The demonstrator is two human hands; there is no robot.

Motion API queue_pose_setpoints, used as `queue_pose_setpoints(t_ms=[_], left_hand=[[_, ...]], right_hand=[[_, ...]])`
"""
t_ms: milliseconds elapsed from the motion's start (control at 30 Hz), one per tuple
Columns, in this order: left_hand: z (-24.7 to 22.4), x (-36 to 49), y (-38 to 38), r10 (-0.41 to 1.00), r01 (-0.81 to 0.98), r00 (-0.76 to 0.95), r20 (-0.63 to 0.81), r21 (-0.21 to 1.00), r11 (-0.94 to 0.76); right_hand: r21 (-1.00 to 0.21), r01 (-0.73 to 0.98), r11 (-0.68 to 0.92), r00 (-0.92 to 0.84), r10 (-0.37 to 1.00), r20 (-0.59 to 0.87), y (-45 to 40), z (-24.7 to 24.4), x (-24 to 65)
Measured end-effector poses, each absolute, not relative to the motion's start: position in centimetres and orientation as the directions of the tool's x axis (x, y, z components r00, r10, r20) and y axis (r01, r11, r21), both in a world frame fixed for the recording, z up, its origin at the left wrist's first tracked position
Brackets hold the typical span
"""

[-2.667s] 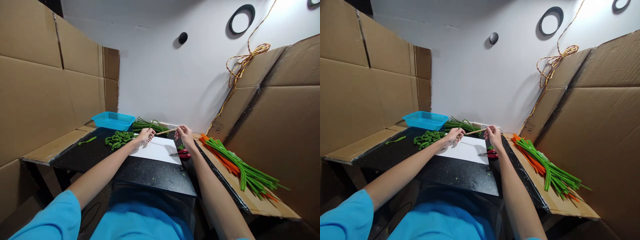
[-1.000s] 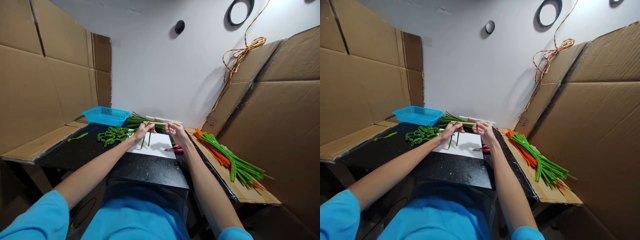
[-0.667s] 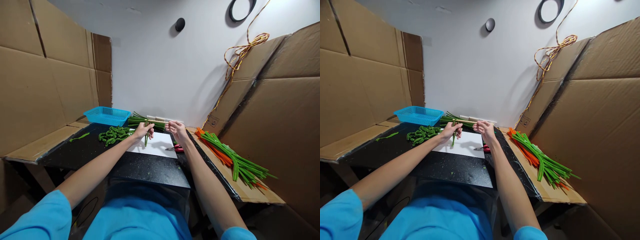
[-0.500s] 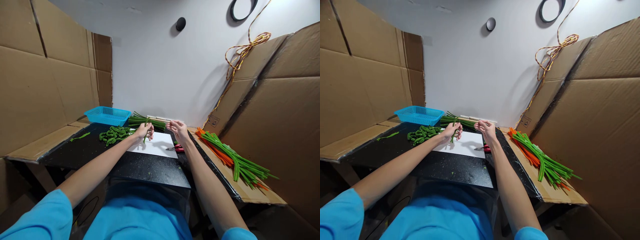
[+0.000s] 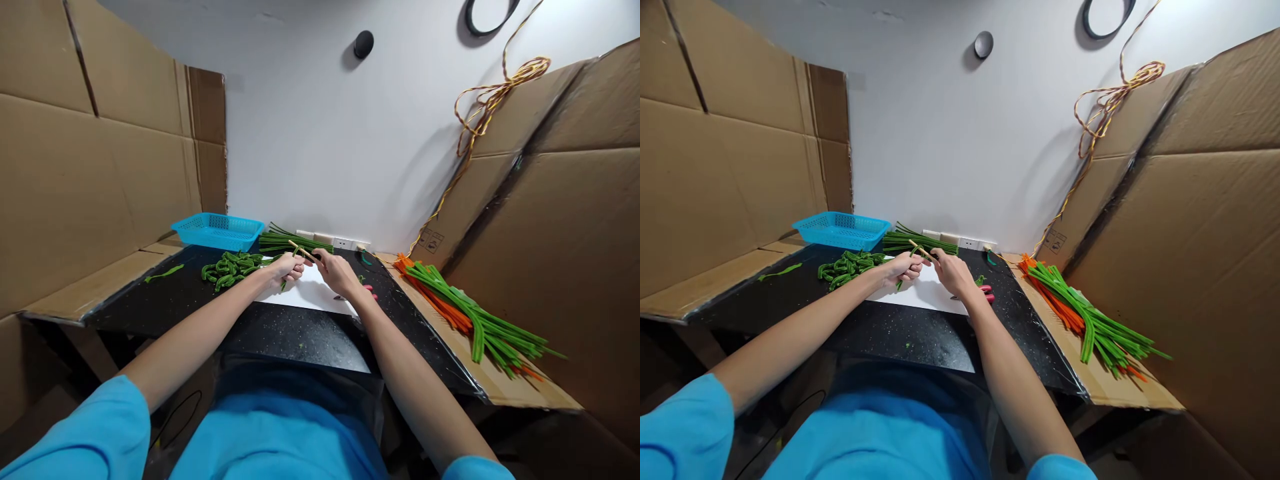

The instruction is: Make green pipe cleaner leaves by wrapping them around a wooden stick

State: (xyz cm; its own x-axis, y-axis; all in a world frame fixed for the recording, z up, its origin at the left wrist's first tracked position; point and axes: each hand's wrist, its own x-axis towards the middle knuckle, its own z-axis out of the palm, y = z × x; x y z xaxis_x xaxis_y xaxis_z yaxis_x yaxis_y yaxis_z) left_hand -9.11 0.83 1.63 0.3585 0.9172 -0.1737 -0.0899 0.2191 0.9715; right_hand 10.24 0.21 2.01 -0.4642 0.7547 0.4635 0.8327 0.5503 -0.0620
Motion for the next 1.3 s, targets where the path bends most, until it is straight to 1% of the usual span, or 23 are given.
queue_pose_setpoints(t_ms=[67, 133, 233, 300, 433, 633, 767, 900, 1000, 1133, 1300], left_hand=[[1.6, -9.2, 1.0, 0.902, -0.062, 0.366, -0.228, 0.961, 0.268], [1.5, -9.2, 1.2, 0.874, -0.073, 0.395, -0.283, 0.939, 0.337], [1.2, -9.3, 1.4, 0.814, -0.066, 0.454, -0.363, 0.897, 0.437], [0.9, -9.4, 1.4, 0.792, -0.038, 0.478, -0.379, 0.892, 0.45], [0.3, -9.3, 1.5, 0.796, -0.041, 0.509, -0.327, 0.915, 0.402], [0.1, -9.1, 1.6, 0.777, -0.053, 0.54, -0.325, 0.908, 0.416], [0.3, -8.8, 1.3, 0.774, -0.053, 0.552, -0.309, 0.914, 0.403], [0.4, -8.5, 0.4, 0.8, -0.07, 0.556, -0.223, 0.947, 0.313], [0.4, -8.4, 0.1, 0.809, -0.083, 0.557, -0.186, 0.957, 0.277], [0.3, -8.4, 0.3, 0.799, -0.097, 0.566, -0.203, 0.946, 0.309], [0.2, -8.3, 0.5, 0.772, -0.098, 0.593, -0.23, 0.931, 0.352]], right_hand=[[0.014, 0.837, 0.546, -0.512, 0.776, 0.369, 0.0, 1.9, 9.7], [0.098, 0.851, 0.516, -0.52, 0.801, 0.296, -0.1, 1.8, 9.4], [0.2, 0.86, 0.47, -0.507, 0.83, 0.232, -0.2, 1.7, 9.2], [0.227, 0.861, 0.455, -0.5, 0.84, 0.212, -0.2, 1.6, 9.2], [0.192, 0.871, 0.453, -0.488, 0.845, 0.218, -0.2, 1.8, 9.2], [0.101, 0.89, 0.445, -0.453, 0.836, 0.309, -0.2, 1.8, 8.9], [0.13, 0.906, 0.402, -0.422, 0.84, 0.34, -0.1, 1.6, 8.8], [0.127, 0.936, 0.328, -0.351, 0.857, 0.376, 0.1, 1.5, 9.3], [0.131, 0.937, 0.323, -0.348, 0.862, 0.368, 0.0, 1.6, 9.5], [0.148, 0.925, 0.349, -0.379, 0.844, 0.38, -0.3, 1.7, 9.2], [0.14, 0.921, 0.364, -0.39, 0.838, 0.382, -0.1, 1.6, 9.2]])
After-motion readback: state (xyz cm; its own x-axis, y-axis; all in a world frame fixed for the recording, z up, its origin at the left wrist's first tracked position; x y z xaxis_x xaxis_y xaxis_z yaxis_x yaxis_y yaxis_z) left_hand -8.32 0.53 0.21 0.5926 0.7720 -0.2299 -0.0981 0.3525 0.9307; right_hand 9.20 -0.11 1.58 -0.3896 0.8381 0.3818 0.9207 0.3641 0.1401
